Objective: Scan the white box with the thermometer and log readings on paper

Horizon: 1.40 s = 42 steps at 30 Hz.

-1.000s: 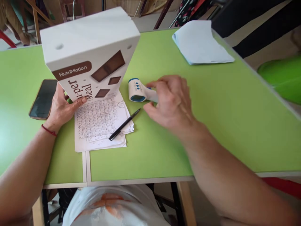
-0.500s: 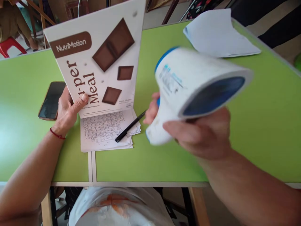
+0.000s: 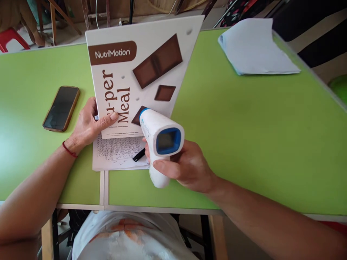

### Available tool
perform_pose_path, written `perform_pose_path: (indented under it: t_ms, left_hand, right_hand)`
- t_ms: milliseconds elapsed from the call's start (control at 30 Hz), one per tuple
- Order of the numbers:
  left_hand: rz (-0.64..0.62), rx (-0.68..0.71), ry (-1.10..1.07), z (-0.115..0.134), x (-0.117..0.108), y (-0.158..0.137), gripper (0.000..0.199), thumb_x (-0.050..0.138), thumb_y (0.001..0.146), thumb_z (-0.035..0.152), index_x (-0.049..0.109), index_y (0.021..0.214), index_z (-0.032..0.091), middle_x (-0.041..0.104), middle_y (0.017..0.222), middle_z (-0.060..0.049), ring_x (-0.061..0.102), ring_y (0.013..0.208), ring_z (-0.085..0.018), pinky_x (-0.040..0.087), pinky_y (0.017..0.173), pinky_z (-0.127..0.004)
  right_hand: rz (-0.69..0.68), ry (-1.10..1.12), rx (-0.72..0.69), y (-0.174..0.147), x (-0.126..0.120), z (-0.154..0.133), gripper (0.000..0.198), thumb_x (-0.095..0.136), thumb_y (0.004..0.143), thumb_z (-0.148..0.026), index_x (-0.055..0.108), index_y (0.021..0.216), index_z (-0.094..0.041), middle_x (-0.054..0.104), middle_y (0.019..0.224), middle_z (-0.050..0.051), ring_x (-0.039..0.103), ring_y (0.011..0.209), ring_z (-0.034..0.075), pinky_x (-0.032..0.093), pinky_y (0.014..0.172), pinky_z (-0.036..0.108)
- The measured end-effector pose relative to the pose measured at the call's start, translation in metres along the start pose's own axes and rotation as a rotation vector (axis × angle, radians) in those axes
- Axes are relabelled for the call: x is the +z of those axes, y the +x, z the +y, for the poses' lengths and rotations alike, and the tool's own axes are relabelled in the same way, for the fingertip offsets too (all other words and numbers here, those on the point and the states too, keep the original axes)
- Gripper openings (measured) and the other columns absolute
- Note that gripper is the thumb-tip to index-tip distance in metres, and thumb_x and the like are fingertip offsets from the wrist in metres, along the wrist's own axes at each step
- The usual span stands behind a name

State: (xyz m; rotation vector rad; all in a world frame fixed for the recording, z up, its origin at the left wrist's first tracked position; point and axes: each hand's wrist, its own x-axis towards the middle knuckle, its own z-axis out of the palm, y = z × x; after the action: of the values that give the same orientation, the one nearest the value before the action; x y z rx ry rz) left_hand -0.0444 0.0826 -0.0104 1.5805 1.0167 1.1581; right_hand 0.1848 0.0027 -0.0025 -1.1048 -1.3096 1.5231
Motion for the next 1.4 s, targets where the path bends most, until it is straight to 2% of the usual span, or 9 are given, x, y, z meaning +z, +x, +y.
perform_pose_path:
  t_ms: [433,667,833,900,1033,1133,1200,1267,1400]
  left_hand:
    - [-0.079,0.001,0.07,-0.001,-0.006,0.004,0.063,0.085,0.063,0.053,0.06,0.109,0.018,0.065,0.106,-0.009,0.06,0.106,-0.036,0.054,0.088,-0.049]
    - [-0.099,-0.076,0.095,0.009,-0.003,0.005,0.06,0.083,0.067,0.051,0.059,0.109,0.016,0.065,0.109,-0.012,0.062,0.102,-0.035,0.054,0.086,-0.049]
    - [-0.155,-0.069,0.051,0.013,-0.002,0.005,0.057,0.083,0.068,0.046,0.059,0.112,0.018,0.066,0.111,-0.01,0.062,0.105,-0.034,0.055,0.087,-0.047]
    - [-0.15,-0.048,0.046,0.013,-0.002,0.004,0.057,0.082,0.07,0.048,0.059,0.112,0.018,0.066,0.113,-0.01,0.062,0.106,-0.035,0.054,0.089,-0.048]
    - [-0.077,0.044,0.025,0.012,-0.004,0.006,0.059,0.08,0.072,0.05,0.054,0.118,0.021,0.063,0.12,-0.008,0.059,0.113,-0.034,0.051,0.096,-0.049]
    - [0.008,0.138,0.005,0.008,-0.01,0.01,0.053,0.078,0.075,0.046,0.053,0.117,0.026,0.062,0.122,-0.003,0.056,0.117,-0.03,0.046,0.102,-0.049]
    - [0.034,0.193,0.006,0.003,-0.014,0.014,0.05,0.077,0.076,0.045,0.053,0.116,0.027,0.061,0.121,-0.002,0.056,0.117,-0.03,0.044,0.103,-0.05]
    - [0.031,0.215,0.018,-0.002,-0.017,0.016,0.051,0.078,0.075,0.046,0.052,0.116,0.028,0.062,0.119,-0.001,0.055,0.116,-0.03,0.043,0.102,-0.052]
    - [-0.034,0.221,0.024,-0.011,-0.021,0.021,0.051,0.078,0.076,0.044,0.051,0.116,0.027,0.062,0.116,0.001,0.056,0.113,-0.028,0.045,0.099,-0.05]
  right_hand:
    - [-0.082,0.023,-0.039,0.001,-0.002,0.005,0.018,0.073,0.066,-0.03,0.059,0.072,-0.021,0.06,0.067,0.0,0.057,0.061,0.015,0.051,0.056,0.03]
    - [-0.102,-0.003,-0.081,0.001,-0.004,0.006,0.022,0.073,0.07,-0.038,0.06,0.075,-0.021,0.062,0.068,0.001,0.059,0.061,0.015,0.054,0.055,0.03]
    - [-0.12,0.011,-0.078,0.0,-0.004,0.007,0.02,0.074,0.071,-0.036,0.062,0.076,-0.021,0.063,0.069,0.0,0.06,0.06,0.015,0.054,0.055,0.03]
    - [-0.076,-0.016,-0.142,0.0,-0.005,0.006,0.017,0.072,0.072,-0.034,0.062,0.076,-0.021,0.063,0.068,0.0,0.06,0.06,0.015,0.053,0.054,0.03]
    - [0.181,-0.264,-0.496,0.01,-0.025,0.003,0.012,0.069,0.075,-0.03,0.064,0.083,-0.021,0.065,0.076,0.001,0.061,0.066,0.016,0.053,0.056,0.03]
    - [0.429,-0.713,-0.726,0.028,-0.055,0.005,0.036,0.07,0.076,-0.035,0.062,0.108,-0.02,0.066,0.092,0.007,0.063,0.079,0.021,0.055,0.065,0.038]
    - [0.509,-1.071,-0.696,0.039,-0.074,0.009,0.048,0.066,0.08,-0.04,0.058,0.12,-0.017,0.064,0.103,0.014,0.06,0.097,0.03,0.054,0.074,0.048]
    - [0.55,-1.269,-0.611,0.048,-0.089,0.016,0.046,0.063,0.083,-0.039,0.057,0.124,-0.018,0.064,0.107,0.015,0.058,0.103,0.033,0.049,0.083,0.054]
    - [0.453,-1.292,-0.508,0.059,-0.103,0.034,0.034,0.061,0.086,-0.036,0.06,0.118,-0.023,0.066,0.106,0.01,0.058,0.102,0.031,0.043,0.09,0.054]
